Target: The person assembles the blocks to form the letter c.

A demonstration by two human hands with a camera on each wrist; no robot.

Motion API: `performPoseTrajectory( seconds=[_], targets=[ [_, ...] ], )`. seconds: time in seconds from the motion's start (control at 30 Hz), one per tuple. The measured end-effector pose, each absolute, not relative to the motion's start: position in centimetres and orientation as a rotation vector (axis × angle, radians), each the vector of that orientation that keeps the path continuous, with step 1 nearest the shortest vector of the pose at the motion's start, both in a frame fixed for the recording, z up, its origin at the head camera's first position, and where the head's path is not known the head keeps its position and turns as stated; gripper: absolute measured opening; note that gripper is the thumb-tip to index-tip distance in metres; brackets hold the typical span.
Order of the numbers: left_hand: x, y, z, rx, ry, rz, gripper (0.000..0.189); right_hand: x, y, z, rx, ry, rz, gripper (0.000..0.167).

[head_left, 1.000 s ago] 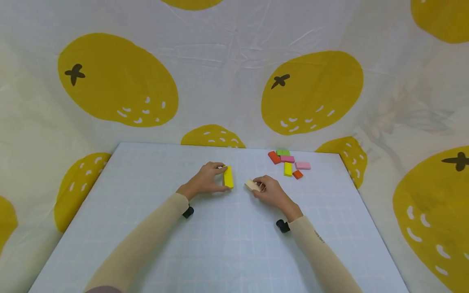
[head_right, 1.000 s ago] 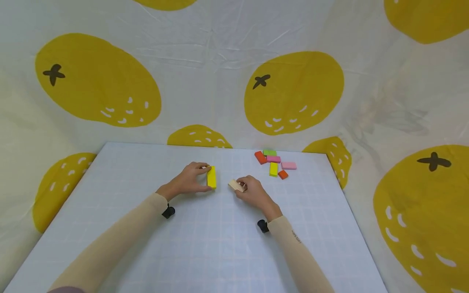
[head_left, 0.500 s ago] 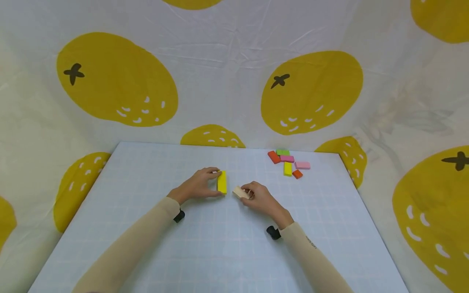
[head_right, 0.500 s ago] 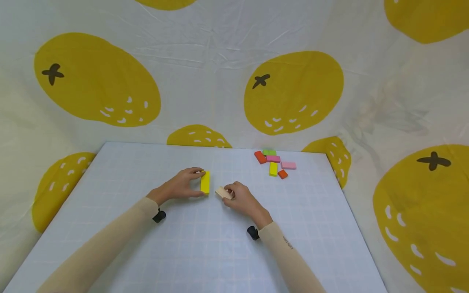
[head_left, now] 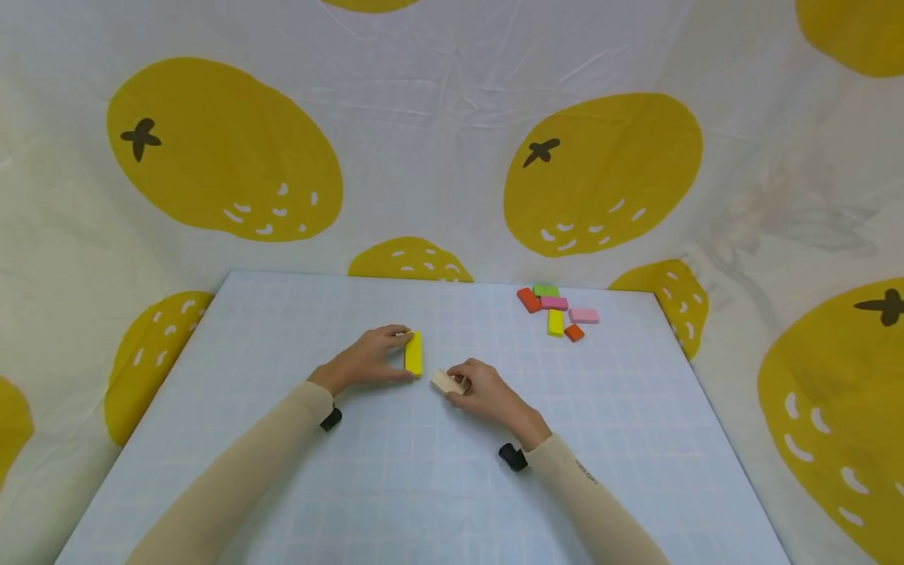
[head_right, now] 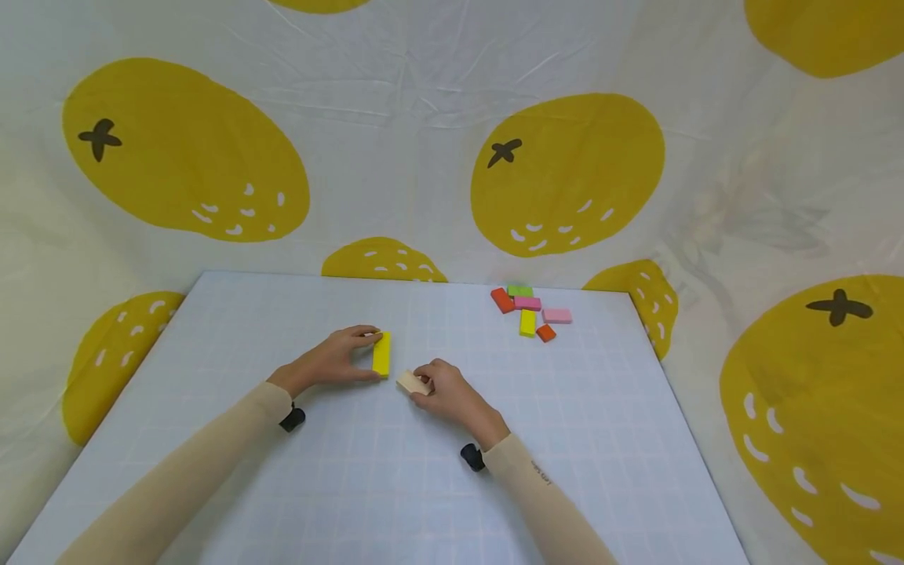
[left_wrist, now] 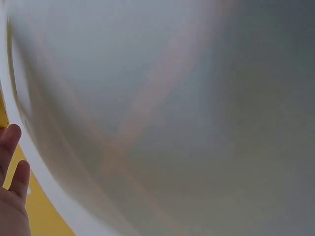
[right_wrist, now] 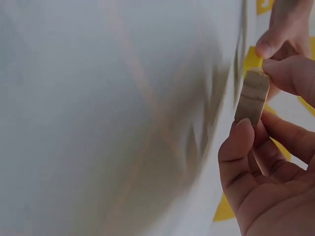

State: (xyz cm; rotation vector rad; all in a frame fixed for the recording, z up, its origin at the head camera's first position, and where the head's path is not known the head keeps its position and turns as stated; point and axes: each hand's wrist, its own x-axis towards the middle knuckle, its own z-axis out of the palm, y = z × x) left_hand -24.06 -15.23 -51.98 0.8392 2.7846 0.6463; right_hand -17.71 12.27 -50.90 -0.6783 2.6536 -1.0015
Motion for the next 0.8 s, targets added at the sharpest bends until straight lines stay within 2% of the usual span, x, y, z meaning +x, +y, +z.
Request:
performPoseTrajectory(
  seconds=[0.27,0.57,0.8],
  targets=[
    [-23.6,-16.5,-52.2,0.881,2.772,0.645,0.085,-17.0,10.7,-50.9,-0.706,2.612,-0.947,0.033],
    [-23.8,-16.9,-52.2,0.907,2.735,0.669,0.084,-16.5,9.6,-51.2,-0.730,2.603,-0.908,0.038],
    [-23.8,-16.7,-51.6,0.844,2.715,0.639,0.073,-16.3,9.1,-51.5,-0.739,2.597,-0.944,0.039]
  ],
)
